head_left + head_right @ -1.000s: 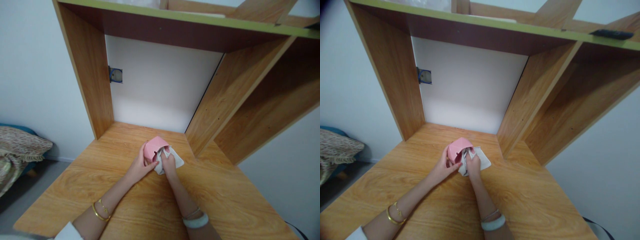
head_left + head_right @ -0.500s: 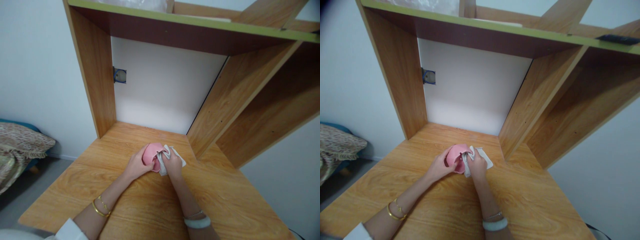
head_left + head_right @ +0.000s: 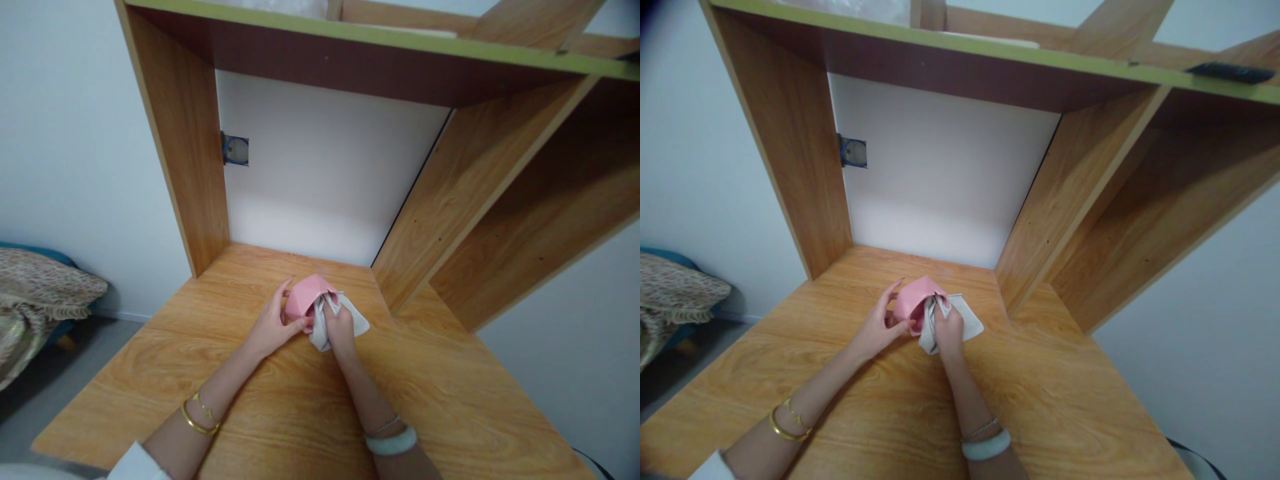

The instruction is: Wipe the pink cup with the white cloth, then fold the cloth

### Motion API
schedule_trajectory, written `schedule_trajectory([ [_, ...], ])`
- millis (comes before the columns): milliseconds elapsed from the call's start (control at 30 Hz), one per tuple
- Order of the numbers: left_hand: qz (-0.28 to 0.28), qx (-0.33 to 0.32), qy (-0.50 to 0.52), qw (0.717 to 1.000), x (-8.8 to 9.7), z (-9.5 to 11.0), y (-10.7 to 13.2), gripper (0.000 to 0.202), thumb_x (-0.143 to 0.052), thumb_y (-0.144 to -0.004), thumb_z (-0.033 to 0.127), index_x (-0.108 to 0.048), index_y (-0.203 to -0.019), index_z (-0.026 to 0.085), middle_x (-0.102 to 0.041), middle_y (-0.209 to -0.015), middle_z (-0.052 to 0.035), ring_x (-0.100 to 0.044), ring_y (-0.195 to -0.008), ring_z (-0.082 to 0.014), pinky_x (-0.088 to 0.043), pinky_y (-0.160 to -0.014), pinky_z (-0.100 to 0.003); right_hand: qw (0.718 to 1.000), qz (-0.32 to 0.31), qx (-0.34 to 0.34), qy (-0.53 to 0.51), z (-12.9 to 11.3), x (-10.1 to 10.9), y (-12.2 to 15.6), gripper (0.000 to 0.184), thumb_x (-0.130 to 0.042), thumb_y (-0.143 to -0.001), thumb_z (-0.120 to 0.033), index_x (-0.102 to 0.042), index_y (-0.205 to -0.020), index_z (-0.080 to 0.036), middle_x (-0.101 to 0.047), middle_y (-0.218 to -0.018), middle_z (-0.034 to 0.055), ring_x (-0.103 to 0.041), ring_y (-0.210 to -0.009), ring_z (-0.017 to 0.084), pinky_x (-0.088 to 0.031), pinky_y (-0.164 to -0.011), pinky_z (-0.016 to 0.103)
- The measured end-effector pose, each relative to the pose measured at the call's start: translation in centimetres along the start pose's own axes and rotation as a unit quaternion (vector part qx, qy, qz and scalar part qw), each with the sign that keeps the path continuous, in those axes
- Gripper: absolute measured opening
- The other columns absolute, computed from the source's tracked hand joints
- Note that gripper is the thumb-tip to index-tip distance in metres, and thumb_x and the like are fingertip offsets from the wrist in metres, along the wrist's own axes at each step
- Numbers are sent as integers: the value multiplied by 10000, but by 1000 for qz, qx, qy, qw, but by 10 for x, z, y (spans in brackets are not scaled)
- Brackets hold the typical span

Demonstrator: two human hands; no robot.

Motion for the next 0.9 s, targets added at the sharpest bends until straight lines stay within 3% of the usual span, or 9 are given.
schedule_trajectory([
  [167, -9, -18, -35, 999, -10, 6, 4, 842, -632, -702, 392, -167, -1366, 162, -335, -1375, -121, -352, -1240, -232, -299, -1018, -341, 1000, -22, 2, -21, 2, -4, -2, 344, -411, -769, -406, -616, -761, -130, -658, -681, 69, -601, -643, 211, -425, -563, 261],
  [267, -2, 11, -95, 995, -6, 4, 3, 823, -622, -697, 371, -181, -1364, 175, -411, -1329, -106, -452, -1162, -234, -374, -956, -340, 998, -41, 38, 24, -5, -6, -4, 309, -428, -768, -359, -626, -840, -132, -670, -741, 79, -609, -696, 213, -426, -590, 257],
  [400, -6, 57, -199, 978, 2, 3, 3, 770, -606, -682, 382, -264, -1352, 215, -535, -1218, -89, -560, -1022, -281, -434, -865, -393, 984, -23, 83, 155, -18, 2, -4, 374, -470, -761, -299, -570, -1092, -156, -674, -854, 99, -613, -787, 224, -418, -648, 264],
  [533, -33, 32, -237, 970, 1, 12, 4, 784, -609, -661, 354, -272, -1356, 217, -547, -1208, -85, -568, -1014, -270, -433, -869, -371, 961, -9, 91, 260, -22, 8, -2, 453, -495, -759, -310, -513, -1191, -176, -677, -804, 95, -621, -728, 233, -415, -628, 276],
  [733, -36, 3, -230, 973, 3, 14, 4, 773, -611, -658, 371, -299, -1350, 221, -564, -1185, -69, -566, -1018, -261, -429, -876, -352, 977, -48, 107, 177, -18, -2, 3, 433, -442, -790, -275, -490, -1209, -179, -665, -944, 103, -616, -859, 222, -436, -702, 272],
  [900, -30, -31, -173, 984, 7, 15, 1, 802, -582, -714, 361, -167, -1389, 236, -522, -1225, -76, -539, -1054, -244, -415, -890, -351, 992, -30, 97, 69, -15, -4, 4, 408, -415, -783, -257, -513, -1169, -169, -646, -1009, 104, -591, -933, 216, -440, -752, 284],
])
Point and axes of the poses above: each hand's wrist, its own y-axis away from the middle knuckle, its own x-axis out of the back of the hand, z = x × y, the point moved 8 cm from there along -y, towards the middle knuckle
